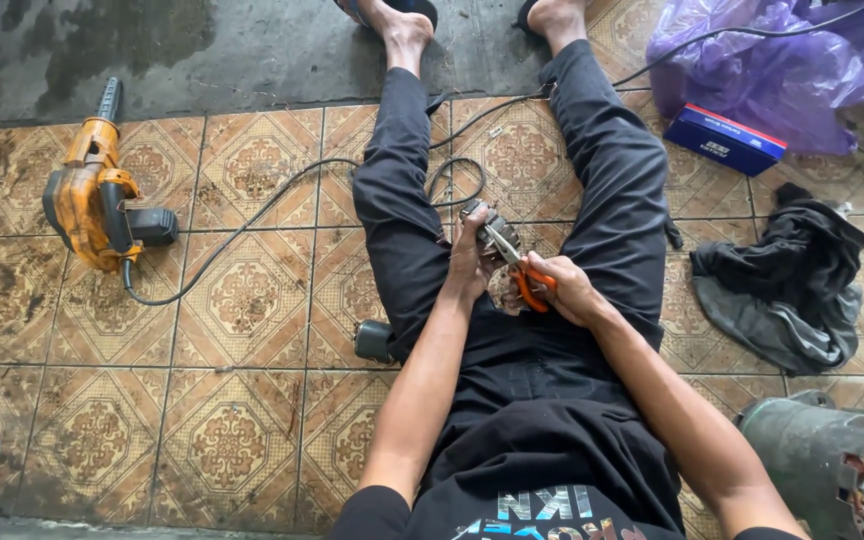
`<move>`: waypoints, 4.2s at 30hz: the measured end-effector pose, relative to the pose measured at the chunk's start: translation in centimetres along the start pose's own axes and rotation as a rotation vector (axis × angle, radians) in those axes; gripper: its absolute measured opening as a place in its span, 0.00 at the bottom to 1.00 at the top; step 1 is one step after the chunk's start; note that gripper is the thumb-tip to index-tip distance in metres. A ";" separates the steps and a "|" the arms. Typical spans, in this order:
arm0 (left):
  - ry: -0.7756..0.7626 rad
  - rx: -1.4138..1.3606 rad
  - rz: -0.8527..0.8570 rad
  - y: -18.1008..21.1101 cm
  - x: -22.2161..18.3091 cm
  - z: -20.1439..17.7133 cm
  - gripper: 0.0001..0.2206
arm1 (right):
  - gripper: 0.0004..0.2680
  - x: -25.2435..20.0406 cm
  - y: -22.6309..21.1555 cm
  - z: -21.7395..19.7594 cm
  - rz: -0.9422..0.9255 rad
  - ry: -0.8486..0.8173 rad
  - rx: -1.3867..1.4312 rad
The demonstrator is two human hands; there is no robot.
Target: The person sits on the floor and uses pliers to pull and remove copper wire from a cylindrical motor armature. The person repeatedly pulls wire strands from the armature slots and discards them on the floor.
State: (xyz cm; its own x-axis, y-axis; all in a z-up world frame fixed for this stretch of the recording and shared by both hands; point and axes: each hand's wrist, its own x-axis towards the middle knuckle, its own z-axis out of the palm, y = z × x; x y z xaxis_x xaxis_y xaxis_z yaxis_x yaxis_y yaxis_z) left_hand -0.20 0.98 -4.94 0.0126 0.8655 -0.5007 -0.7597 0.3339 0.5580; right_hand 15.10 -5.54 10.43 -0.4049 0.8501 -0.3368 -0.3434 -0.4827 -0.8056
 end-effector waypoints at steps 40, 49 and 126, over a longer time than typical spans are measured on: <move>-0.101 0.013 0.062 4.6 -7.3 5.7 0.13 | 0.16 2.1 3.6 -4.7 -0.172 0.026 -0.910; -0.086 -0.034 -0.057 2.0 -2.3 1.7 0.16 | 0.15 2.0 3.4 -4.6 -0.099 -0.047 -0.604; -0.244 -0.068 -0.101 5.6 -5.8 3.4 0.20 | 0.12 3.1 4.0 -6.6 -0.788 0.066 -0.902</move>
State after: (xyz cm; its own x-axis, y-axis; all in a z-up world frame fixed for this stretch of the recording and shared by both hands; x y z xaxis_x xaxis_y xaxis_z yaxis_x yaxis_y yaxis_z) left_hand -2.32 -0.84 3.35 0.2410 0.8962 -0.3724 -0.7884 0.4045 0.4634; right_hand 18.09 -3.41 2.97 -0.2966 0.8674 0.3995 0.2509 0.4744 -0.8438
